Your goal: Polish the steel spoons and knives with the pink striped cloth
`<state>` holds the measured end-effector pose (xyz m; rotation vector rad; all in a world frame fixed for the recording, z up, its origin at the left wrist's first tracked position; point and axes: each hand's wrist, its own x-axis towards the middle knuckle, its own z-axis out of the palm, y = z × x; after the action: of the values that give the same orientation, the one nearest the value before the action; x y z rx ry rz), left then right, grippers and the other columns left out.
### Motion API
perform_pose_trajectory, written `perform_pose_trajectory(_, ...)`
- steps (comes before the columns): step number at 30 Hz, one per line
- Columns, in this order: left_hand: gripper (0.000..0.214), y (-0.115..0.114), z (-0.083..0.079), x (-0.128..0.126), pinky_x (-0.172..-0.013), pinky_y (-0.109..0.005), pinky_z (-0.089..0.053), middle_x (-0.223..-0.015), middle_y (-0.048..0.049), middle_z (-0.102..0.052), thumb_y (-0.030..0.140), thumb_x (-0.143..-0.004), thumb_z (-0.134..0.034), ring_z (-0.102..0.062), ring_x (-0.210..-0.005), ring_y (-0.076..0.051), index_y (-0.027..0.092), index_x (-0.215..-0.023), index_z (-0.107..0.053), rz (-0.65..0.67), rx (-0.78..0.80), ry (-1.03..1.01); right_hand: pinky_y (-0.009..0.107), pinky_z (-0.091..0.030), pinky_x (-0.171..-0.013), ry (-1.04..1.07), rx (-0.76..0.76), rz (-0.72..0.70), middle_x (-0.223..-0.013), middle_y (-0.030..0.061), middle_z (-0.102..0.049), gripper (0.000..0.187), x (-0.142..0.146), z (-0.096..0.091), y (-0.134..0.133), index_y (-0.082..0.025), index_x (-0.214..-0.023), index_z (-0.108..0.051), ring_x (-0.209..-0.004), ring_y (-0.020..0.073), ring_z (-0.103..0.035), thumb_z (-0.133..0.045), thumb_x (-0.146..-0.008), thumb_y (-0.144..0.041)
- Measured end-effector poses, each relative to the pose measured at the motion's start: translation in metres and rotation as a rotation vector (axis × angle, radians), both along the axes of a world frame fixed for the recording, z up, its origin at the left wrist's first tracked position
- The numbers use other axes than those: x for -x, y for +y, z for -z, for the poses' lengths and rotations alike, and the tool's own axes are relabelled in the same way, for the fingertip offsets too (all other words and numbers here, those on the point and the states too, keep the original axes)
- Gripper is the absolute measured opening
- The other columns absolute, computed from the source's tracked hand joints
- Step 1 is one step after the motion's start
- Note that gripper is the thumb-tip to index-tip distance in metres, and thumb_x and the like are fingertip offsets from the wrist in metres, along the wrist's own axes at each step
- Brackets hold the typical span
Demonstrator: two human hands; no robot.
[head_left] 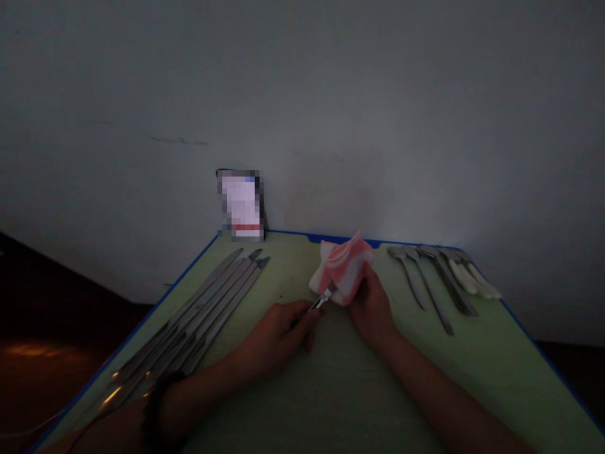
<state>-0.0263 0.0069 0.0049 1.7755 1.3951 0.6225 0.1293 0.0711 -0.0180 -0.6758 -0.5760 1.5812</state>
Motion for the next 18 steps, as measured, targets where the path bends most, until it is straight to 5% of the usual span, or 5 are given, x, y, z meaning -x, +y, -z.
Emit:
perform_pose_trajectory(7, 0.034, -0.001, 0.001, -0.001, -0.036, -0.017, -0.034, -0.057, 0.0051, -0.054, 0.043, -0.091, -0.034, -0.044, -0.036, -0.008, 0.017, -0.088, -0.056, -0.007, 0.134, -0.068, 0.028, -0.049, -0.072, 0.235, 0.103, -0.138, -0.080, -0.0010, -0.066, 0.016, -0.009, -0.010, 0.003, -0.023, -0.087, -0.061, -0.075, 0.0138, -0.060, -0.055, -0.078, -0.034)
perform_pose_trajectory(14, 0.037, -0.002, 0.004, 0.001, -0.045, -0.017, -0.038, -0.053, 0.0047, -0.054, 0.040, -0.092, -0.036, -0.049, -0.043, -0.008, 0.018, -0.069, -0.053, 0.064, 0.005, 0.025, 0.027, -0.049, -0.065, 0.095, 0.142, -0.127, -0.074, 0.0008, -0.067, 0.019, -0.003, 0.002, 0.005, -0.019, -0.084, -0.062, -0.066, 0.0134, -0.059, -0.062, -0.076, -0.036)
perform_pose_trajectory(18, 0.038, -0.002, 0.005, 0.002, -0.039, -0.017, -0.036, -0.051, 0.0062, -0.050, 0.042, -0.093, -0.033, -0.045, -0.036, -0.007, 0.018, -0.069, -0.051, 0.044, 0.098, -0.006, 0.027, -0.048, -0.064, 0.008, 0.052, -0.140, -0.077, 0.0003, -0.067, 0.021, 0.000, 0.007, 0.003, -0.019, -0.086, -0.063, -0.066, 0.0130, -0.058, -0.064, -0.074, -0.037)
